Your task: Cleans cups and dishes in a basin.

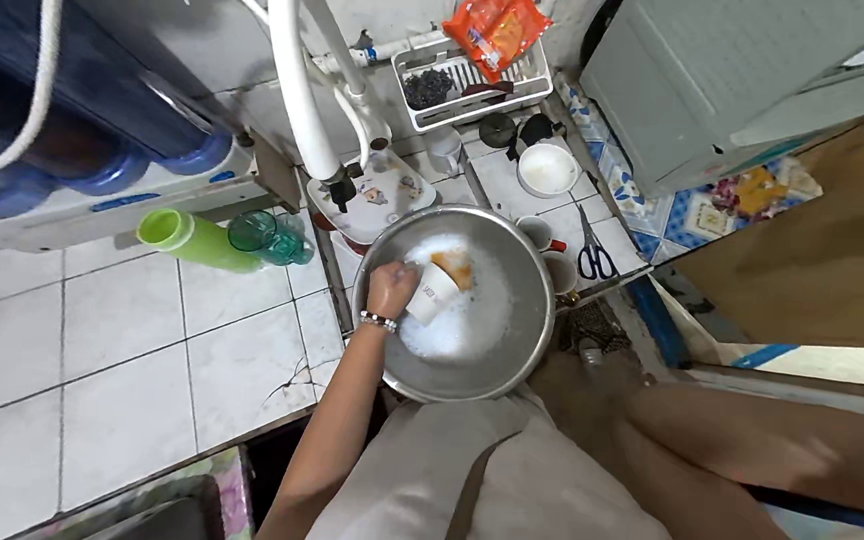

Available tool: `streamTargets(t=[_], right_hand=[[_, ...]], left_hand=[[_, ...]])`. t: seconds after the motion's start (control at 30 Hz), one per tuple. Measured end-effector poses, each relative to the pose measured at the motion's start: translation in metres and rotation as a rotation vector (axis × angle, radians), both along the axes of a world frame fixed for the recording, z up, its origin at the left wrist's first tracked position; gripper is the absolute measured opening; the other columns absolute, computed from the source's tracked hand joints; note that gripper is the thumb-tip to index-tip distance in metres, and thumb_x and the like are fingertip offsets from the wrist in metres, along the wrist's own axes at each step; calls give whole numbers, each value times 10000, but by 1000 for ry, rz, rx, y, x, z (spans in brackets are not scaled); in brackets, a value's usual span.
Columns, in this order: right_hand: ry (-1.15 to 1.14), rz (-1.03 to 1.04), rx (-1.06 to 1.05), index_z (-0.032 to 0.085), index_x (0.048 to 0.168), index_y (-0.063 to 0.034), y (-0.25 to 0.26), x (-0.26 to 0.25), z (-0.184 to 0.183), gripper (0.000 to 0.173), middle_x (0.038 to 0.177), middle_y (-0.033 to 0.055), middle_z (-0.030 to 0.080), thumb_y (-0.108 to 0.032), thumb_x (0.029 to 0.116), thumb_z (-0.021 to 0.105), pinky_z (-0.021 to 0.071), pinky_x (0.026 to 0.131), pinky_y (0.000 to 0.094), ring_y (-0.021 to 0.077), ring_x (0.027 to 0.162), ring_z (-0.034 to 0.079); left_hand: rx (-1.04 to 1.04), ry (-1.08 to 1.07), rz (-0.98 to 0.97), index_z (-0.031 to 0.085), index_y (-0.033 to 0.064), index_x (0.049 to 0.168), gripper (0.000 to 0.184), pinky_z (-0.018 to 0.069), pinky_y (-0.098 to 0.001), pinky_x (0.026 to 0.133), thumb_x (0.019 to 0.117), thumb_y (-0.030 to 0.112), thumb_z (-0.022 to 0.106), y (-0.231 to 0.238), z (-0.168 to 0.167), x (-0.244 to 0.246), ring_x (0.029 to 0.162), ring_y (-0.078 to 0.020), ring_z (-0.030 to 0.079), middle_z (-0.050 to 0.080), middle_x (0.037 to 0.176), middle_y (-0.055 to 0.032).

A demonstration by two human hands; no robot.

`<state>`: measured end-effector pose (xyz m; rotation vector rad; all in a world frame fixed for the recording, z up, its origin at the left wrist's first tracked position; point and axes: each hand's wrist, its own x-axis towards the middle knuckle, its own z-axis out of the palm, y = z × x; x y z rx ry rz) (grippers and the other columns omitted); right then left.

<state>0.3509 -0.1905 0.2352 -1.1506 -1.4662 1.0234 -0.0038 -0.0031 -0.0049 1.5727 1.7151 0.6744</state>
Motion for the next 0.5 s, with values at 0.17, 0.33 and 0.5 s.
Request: streamTargets(t=[0.17,0.33,0.5], right_hand=[[-248,309,-104,705,1125,-12,112,-53,-95,239,900,-35,698,-170,1010,568,519,702,150,-47,756,605],[-810,505,-371,478,1518,-55,209,-116,-225,553,1583,221,424,-75,988,637,314,1220,527,370,1477,400],[-1018,687,-265,537,1477,-77,228,-153,-266,489,1503,256,494,-11,994,575,374,1144,613,449,1392,472]], left_hand=[[-174,178,-87,638,-48,964,420,503,-592,854,929,368,687,4,-1,1,924,-380,654,662,927,-220],[-418,348,-285,534,-71,1385,898,390,-594,1124,889,667,661,8,-3,14,1322,-431,531,571,1373,-296],[-672,233,-261,569,-64,1373,913,356,-633,1128,1036,696,191,15,4,23,1357,-438,510,554,1405,-315]])
